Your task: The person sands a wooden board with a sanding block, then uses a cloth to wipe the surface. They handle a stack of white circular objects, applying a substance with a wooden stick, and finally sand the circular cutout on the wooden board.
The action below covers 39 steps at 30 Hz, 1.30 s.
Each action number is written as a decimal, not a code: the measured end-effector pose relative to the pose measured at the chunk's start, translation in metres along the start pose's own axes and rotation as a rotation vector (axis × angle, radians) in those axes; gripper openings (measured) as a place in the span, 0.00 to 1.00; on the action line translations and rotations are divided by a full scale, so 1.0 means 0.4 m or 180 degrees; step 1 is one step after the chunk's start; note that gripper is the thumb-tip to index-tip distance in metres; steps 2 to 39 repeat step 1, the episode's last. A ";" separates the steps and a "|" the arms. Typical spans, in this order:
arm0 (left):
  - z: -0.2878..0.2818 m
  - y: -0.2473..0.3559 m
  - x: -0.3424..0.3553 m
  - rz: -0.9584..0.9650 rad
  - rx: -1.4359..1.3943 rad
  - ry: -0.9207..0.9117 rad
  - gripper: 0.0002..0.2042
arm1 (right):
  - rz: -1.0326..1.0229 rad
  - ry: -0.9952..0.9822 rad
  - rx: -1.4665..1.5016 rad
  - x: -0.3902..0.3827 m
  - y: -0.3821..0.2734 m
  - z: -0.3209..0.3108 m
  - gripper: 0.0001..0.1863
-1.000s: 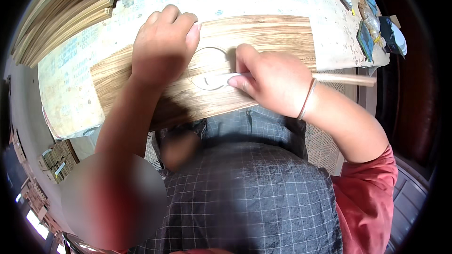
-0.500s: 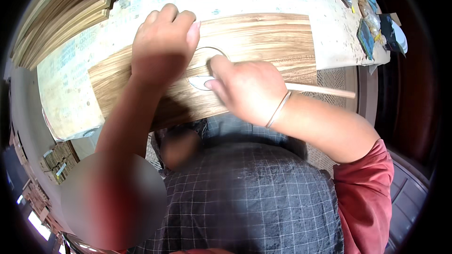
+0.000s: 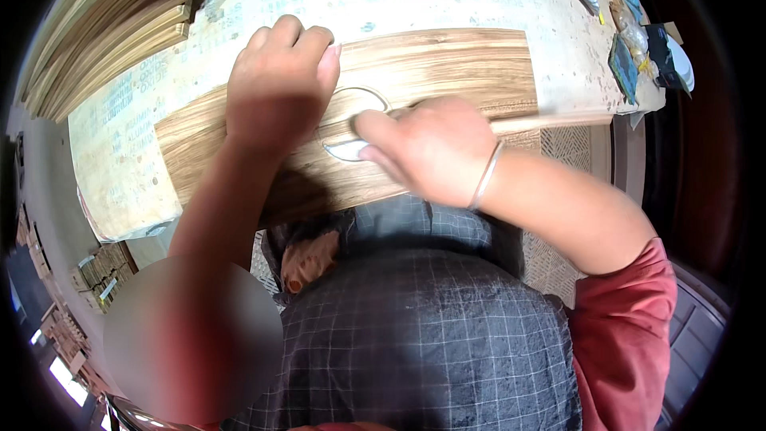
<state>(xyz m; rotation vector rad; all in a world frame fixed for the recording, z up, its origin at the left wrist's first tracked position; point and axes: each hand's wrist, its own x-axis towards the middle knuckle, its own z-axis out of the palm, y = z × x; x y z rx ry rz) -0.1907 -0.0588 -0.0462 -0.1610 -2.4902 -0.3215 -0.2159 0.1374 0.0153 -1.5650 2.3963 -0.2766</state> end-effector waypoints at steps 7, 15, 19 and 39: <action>0.001 0.000 -0.001 0.0009 -0.0003 -0.0023 0.07 | -0.0166 -0.0193 -0.0041 -0.002 0.015 -0.027 0.09; 0.001 0.000 -0.001 0.0009 -0.0003 -0.0023 0.07 | -0.0166 -0.0193 -0.0041 -0.002 0.015 -0.027 0.09; 0.001 0.000 -0.001 0.0009 -0.0003 -0.0023 0.07 | -0.0166 -0.0193 -0.0041 -0.002 0.015 -0.027 0.09; 0.001 0.000 -0.001 0.0009 -0.0003 -0.0023 0.07 | -0.0166 -0.0193 -0.0041 -0.002 0.015 -0.027 0.09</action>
